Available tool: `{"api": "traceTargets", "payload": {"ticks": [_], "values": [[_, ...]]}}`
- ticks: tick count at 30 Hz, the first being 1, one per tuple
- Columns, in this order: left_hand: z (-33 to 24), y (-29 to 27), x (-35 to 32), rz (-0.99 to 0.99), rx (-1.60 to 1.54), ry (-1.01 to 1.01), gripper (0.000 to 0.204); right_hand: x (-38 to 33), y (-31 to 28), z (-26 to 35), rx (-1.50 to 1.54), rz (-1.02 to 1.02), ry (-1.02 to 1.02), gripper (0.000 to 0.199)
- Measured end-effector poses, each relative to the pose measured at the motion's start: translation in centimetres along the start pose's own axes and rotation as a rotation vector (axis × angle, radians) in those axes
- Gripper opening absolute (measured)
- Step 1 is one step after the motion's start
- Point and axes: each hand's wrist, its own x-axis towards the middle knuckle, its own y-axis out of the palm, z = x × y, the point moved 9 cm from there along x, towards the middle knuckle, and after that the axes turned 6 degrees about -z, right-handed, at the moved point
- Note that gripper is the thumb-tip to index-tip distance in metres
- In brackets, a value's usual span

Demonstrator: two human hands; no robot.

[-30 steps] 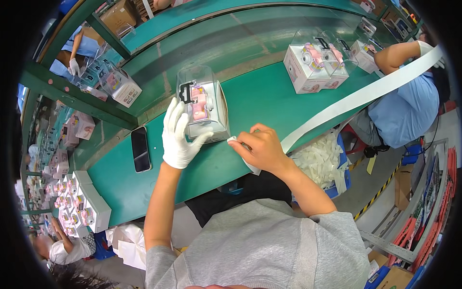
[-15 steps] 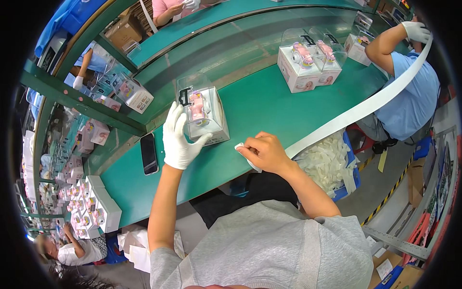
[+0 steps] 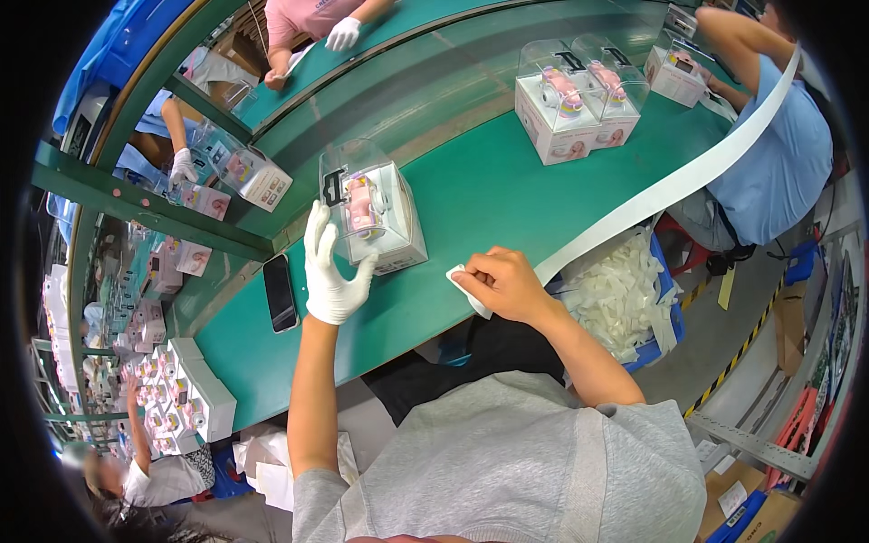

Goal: Wrapping ribbon around small toy display boxes on an assembly line.

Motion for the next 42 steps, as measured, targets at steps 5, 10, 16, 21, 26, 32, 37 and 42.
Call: {"api": "traceTargets", "payload": {"ticks": [5,10,16,21,26,32,37,42], "values": [[-0.3,0.6,0.4,-0.082,0.016,-0.010,0.093,0.2,0.5,-0.3,0.012,0.019,-0.011,0.024],[0.6,0.3,-0.3,-0.056,0.004,0.013,0.095,0.5,0.5,-0.5,0.028,0.049,0.019,0.021],[-0.4,0.6,0.2,-0.028,0.016,-0.042,0.093,0.2,0.8,-0.9,0.028,0.051,0.044,0.020],[-0.5,0.6,-0.4,-0.119,-0.017,-0.054,0.090,0.1,1.2,-0.7,0.033,0.054,0.074,0.019],[2.8,1.4,-4.6,0.166,0.031,-0.214,0.072,-0.1,1.3,-1.5,0.005,0.091,0.157,0.017],[4.3,2.9,-8.5,-0.026,-0.255,-0.692,0.104,2.2,3.7,-0.4,0.271,0.190,0.005,0.011],[5.6,3.9,-6.1,-0.030,-0.355,-0.824,0.076,4.4,7.7,-0.5,0.330,0.288,-0.031,0.013],[3.3,1.8,-3.3,-0.211,-0.191,-0.642,0.063,5.0,6.0,0.3,0.439,0.327,0.010,0.014]]}}
